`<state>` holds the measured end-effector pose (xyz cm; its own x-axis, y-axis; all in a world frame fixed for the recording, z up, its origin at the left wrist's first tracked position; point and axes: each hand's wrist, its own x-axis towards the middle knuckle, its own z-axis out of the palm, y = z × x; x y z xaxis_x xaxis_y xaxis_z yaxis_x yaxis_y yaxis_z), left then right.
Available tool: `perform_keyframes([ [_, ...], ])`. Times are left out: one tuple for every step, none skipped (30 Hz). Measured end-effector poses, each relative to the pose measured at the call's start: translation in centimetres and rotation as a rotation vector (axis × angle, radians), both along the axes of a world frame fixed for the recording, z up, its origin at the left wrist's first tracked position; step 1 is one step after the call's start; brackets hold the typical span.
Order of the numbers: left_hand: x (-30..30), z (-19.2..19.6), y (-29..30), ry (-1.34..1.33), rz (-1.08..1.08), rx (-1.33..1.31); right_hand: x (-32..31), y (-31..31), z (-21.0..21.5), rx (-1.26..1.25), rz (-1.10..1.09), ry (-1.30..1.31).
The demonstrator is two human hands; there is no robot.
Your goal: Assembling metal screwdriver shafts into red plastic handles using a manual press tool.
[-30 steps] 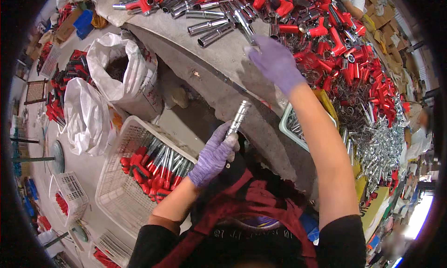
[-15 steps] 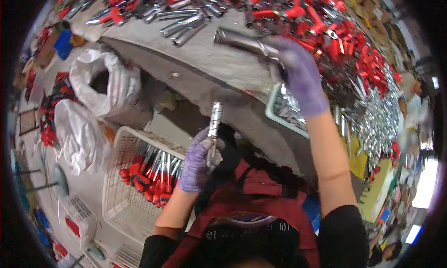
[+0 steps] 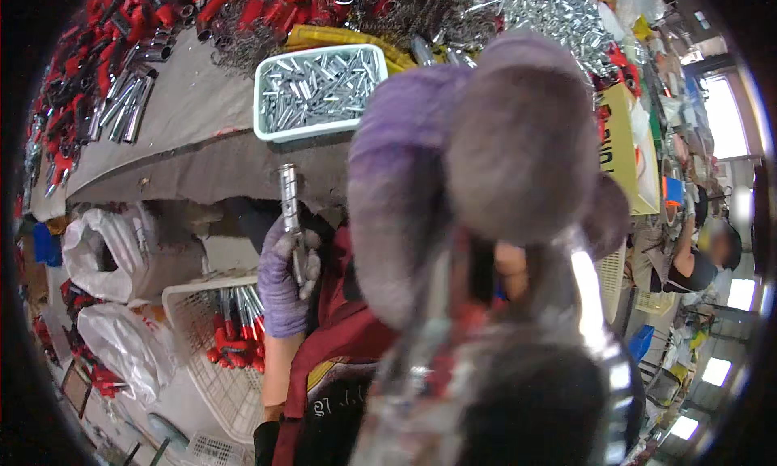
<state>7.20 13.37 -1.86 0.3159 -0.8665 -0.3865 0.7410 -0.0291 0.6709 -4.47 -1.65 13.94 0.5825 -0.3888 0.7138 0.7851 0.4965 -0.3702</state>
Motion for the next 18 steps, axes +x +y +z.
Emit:
perform_keyframes([
  [-0.6,-0.1,0.1,-0.02,0.02,0.064,-0.7,0.4,-0.6,0.014,0.005,-0.011],
  [-0.7,0.2,-0.5,0.031,-0.064,-0.014,-1.0,-0.3,-0.9,-0.007,-0.02,-0.015],
  [-1.1,0.4,-0.2,0.018,-0.055,-0.01,-1.5,-0.4,-0.7,-0.036,-0.04,-0.023],
  [-1.4,0.4,-0.1,0.033,-0.069,-0.035,-2.0,-0.5,-0.6,-0.066,-0.064,-0.03],
  [-1.7,0.4,0.0,0.05,-0.086,-0.061,-2.5,-0.5,-0.4,-0.098,-0.091,-0.033],
  [-1.7,1.0,0.2,0.016,-0.086,-0.051,-3.1,-0.6,-0.3,-0.129,-0.121,-0.036],
  [-1.8,1.0,0.3,0.009,-0.087,-0.05,-3.7,-0.7,-0.2,-0.161,-0.152,-0.038],
  [-1.8,0.8,0.4,0.009,-0.108,-0.05,-4.2,-0.8,-0.1,-0.192,-0.184,-0.038],
  [-1.6,0.7,0.4,0.008,-0.13,-0.051,-4.5,-0.9,0.0,-0.225,-0.218,-0.038],
  [-1.7,0.9,0.3,0.002,-0.133,-0.051,-4.8,-1.0,0.0,-0.257,-0.251,-0.038],
  [-2.0,1.1,0.3,-0.027,-0.107,-0.036,-4.9,-1.1,0.0,-0.288,-0.282,-0.038],
  [-2.3,1.3,0.3,-0.054,-0.077,-0.022,-5.0,-1.2,0.0,-0.32,-0.308,-0.037],
  [-2.3,1.5,0.3,-0.058,-0.07,-0.021,-5.1,-1.4,0.1,-0.352,-0.332,-0.036],
  [-2.3,1.6,0.3,-0.051,-0.103,-0.017,-5.0,-1.5,0.0,-0.382,-0.354,-0.035],
  [-2.3,1.7,0.3,-0.043,-0.137,-0.013,-4.9,-1.7,0.1,-0.412,-0.378,-0.032],
  [-2.3,1.7,0.3,-0.06,-0.156,-0.016,-4.8,-1.9,0.2,-0.441,-0.401,-0.029],
  [-2.3,1.6,0.3,-0.061,-0.148,-0.012,-4.6,-2.1,0.3,-0.47,-0.423,-0.025],
  [-2.3,1.6,0.3,-0.048,-0.143,0.002,-4.4,-2.3,0.4,-0.498,-0.446,-0.021],
])
